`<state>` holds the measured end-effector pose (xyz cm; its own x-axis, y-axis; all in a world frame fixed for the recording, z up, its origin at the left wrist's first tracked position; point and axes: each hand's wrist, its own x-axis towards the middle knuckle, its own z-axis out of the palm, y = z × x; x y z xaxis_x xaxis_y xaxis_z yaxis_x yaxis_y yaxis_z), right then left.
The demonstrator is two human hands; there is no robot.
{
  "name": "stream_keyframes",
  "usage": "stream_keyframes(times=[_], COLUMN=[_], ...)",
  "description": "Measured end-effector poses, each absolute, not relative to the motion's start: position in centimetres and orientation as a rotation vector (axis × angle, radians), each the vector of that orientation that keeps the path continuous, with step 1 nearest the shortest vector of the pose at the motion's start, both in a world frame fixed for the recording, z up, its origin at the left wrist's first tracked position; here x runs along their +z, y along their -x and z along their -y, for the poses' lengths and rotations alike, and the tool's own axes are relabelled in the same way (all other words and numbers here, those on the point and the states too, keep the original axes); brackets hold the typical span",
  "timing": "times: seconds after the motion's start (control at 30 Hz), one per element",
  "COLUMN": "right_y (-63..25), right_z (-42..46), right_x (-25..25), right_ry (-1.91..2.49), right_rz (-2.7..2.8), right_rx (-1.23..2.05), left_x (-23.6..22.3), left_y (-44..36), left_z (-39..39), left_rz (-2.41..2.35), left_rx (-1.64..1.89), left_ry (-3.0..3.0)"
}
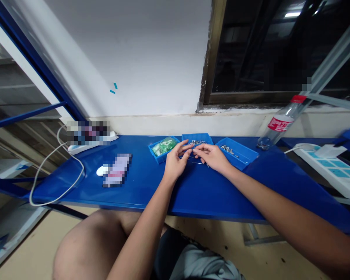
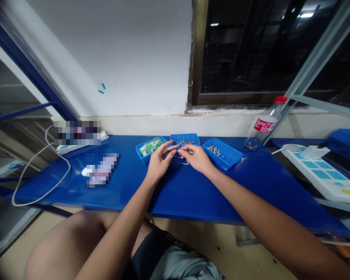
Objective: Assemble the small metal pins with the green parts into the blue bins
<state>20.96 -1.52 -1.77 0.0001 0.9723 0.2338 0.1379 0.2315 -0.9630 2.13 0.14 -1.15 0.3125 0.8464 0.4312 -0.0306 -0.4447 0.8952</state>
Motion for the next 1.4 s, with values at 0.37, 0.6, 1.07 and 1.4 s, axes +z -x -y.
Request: stream_keyframes(times=[0.37, 0.6, 1.07, 1.4], right_y=[-21.9, -21.5, -21.2, -21.0], right_z=[0.4, 1.1, 1.8, 1.8], right_x=[-2.6, -2.4, -2.1, -1.9], right_ry=[1.31, 1.279, 1.283, 1.18], right_rz=[1.32, 1.488, 1.695, 1.896], right_rx=[0.887, 0.778, 0.507, 0.359], left_x=[-1.7, -3.1, -3.1, -2.0], left_y=[-1.7, -1.5, -1.1, -2.0], left_z=[-0.1, -0.6, -0.9, -0.3], left_rz=[-1.153, -1.224, -1.182, -0.912], left_rx=[1.226, 0.88, 1.042, 1.33], left_ry=[-2.189, -2.501, -2.415, -1.999])
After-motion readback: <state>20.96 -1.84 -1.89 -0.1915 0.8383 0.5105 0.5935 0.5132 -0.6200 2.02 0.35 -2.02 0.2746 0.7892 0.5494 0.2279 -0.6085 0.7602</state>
